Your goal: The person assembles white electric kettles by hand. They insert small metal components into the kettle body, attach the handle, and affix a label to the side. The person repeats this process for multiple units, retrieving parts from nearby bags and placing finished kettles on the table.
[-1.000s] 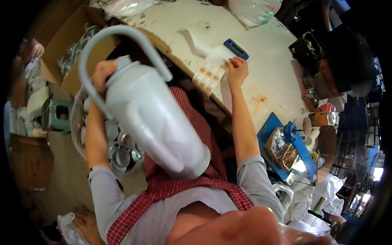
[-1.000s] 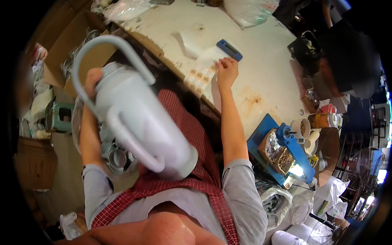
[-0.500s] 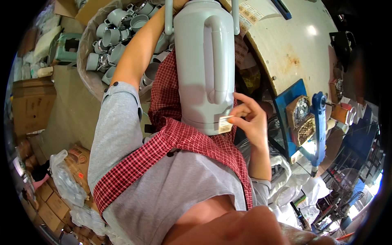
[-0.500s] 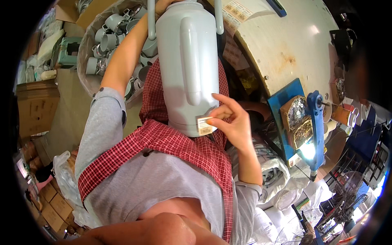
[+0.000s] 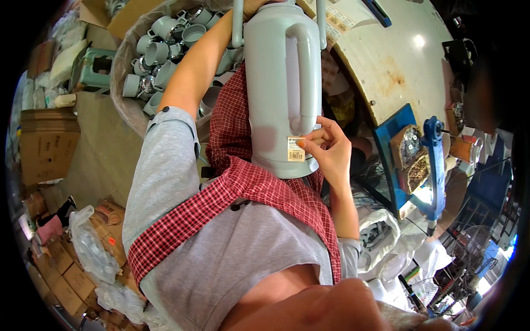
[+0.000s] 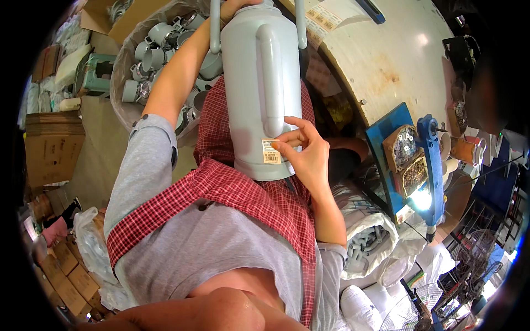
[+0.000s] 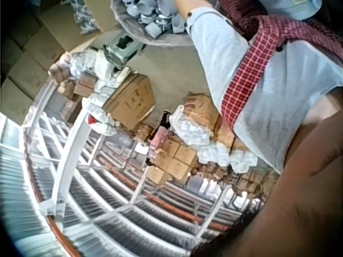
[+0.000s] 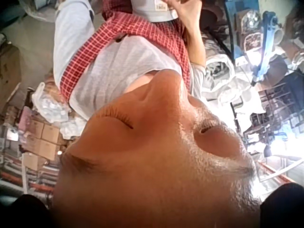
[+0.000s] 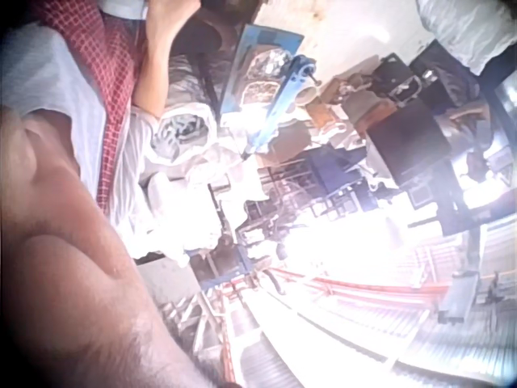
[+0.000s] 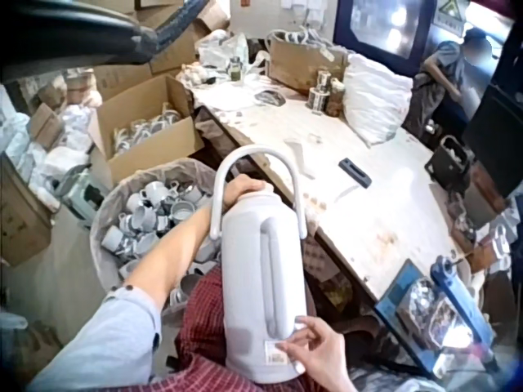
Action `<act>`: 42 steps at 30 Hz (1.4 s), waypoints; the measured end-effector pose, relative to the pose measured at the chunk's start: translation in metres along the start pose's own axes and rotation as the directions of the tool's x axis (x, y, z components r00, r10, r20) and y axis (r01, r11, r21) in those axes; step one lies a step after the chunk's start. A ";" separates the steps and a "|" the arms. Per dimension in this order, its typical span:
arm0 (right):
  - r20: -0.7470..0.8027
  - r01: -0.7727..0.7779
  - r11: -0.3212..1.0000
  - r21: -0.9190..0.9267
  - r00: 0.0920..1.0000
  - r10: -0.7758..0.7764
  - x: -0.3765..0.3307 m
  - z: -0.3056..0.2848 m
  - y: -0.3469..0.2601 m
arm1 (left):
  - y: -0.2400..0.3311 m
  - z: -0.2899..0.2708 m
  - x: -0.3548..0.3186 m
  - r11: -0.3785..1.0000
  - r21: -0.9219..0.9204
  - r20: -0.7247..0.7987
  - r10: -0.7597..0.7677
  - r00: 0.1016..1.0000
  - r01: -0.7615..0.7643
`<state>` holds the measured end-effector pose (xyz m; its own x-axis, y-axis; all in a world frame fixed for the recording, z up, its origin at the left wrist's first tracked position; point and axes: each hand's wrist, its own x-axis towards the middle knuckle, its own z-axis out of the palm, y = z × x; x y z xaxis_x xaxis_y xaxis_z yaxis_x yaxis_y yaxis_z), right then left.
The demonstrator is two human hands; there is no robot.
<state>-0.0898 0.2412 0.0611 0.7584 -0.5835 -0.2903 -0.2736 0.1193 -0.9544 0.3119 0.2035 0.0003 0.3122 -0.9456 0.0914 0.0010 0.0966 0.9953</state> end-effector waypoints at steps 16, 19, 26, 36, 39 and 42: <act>0.442 0.610 0.260 -0.749 0.751 -0.490 -0.026 -0.025 0.053 | -0.004 -0.025 -0.002 0.972 0.001 0.136 -0.232 0.963 0.234; 0.047 0.383 0.567 -0.729 0.855 -0.517 -0.008 -0.061 0.064 | 0.034 -0.021 -0.017 0.974 -0.087 -0.059 -0.214 0.975 0.209; -0.078 0.343 0.606 -0.718 0.825 -0.559 0.038 -0.084 0.029 | 0.204 -0.048 -0.022 0.989 0.023 -0.252 0.146 0.957 -0.145; -0.425 0.226 0.687 -0.690 0.643 -0.638 0.202 -0.141 0.065 | 0.273 -0.183 0.170 0.184 0.982 -0.170 0.714 0.679 0.052; -0.470 0.167 0.733 -0.659 0.669 -0.575 0.216 -0.144 0.074 | 0.260 -0.166 0.232 0.131 0.979 -0.206 0.620 0.757 0.159; -0.509 0.119 0.743 -0.658 0.657 -0.556 0.220 -0.151 0.082 | 0.223 -0.177 0.298 0.062 0.993 -0.118 0.677 0.727 0.104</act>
<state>-0.0348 0.0013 -0.0710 0.3497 -0.8587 0.3747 -0.5029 -0.5094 -0.6982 0.5728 -0.0017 0.2436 0.3400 -0.5849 0.7364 -0.9105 -0.4006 0.1022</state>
